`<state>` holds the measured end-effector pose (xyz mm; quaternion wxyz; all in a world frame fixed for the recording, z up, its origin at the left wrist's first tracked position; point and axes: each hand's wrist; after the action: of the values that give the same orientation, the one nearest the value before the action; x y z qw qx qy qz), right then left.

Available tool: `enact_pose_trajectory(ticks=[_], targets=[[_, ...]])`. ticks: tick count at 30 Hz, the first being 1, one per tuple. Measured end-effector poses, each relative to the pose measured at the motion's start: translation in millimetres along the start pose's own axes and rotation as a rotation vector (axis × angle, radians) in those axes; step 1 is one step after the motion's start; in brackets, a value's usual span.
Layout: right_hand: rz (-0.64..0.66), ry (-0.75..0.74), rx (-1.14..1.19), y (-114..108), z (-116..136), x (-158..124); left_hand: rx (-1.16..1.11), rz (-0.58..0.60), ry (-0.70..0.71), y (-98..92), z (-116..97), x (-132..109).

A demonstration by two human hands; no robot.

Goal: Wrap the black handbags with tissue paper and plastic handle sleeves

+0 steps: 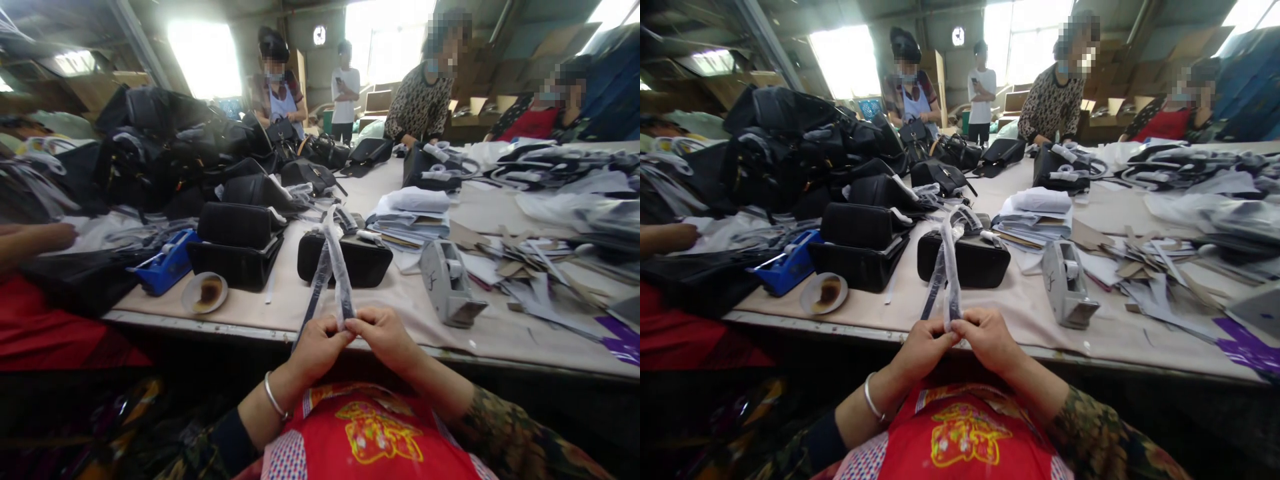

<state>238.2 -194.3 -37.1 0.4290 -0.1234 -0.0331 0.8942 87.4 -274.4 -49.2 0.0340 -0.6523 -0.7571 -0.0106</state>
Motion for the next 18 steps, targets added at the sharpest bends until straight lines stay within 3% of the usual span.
enact_pose_trajectory(ticks=[3, 5, 11, 14, 16, 18], targets=[[-0.013, -0.263, -0.241, -3.3, -2.5, -4.0, -0.408, 0.114, -0.153, -9.0, -1.6, 1.4], [0.009, -0.445, -0.358, -5.8, -2.5, -4.3, -0.604, 0.094, -0.214, -12.5, -1.5, 5.0], [-0.057, -0.796, -0.739, -10.0, -8.0, -0.7, -0.776, 0.023, -0.325, -6.3, 2.1, 14.9], [-0.05, -0.704, -0.7, -12.3, -8.3, -4.1, -0.616, -0.03, -0.227, -2.2, -1.2, 12.2], [0.027, -0.503, -0.515, -14.3, -4.9, -6.9, -0.384, -0.059, -0.08, -0.5, -5.5, 7.6], [0.136, -0.209, -0.246, -15.3, -1.3, -8.3, -0.119, -0.06, 0.1, 1.3, -8.9, 1.7]])
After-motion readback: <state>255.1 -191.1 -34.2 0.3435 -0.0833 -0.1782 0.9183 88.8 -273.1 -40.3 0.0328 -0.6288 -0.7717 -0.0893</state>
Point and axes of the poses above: each hand's wrist, its own x-axis towards the middle knuckle, its own y-axis out of the palm, z = x × y, and after that the axes turned 12 degrees about y, right-handed
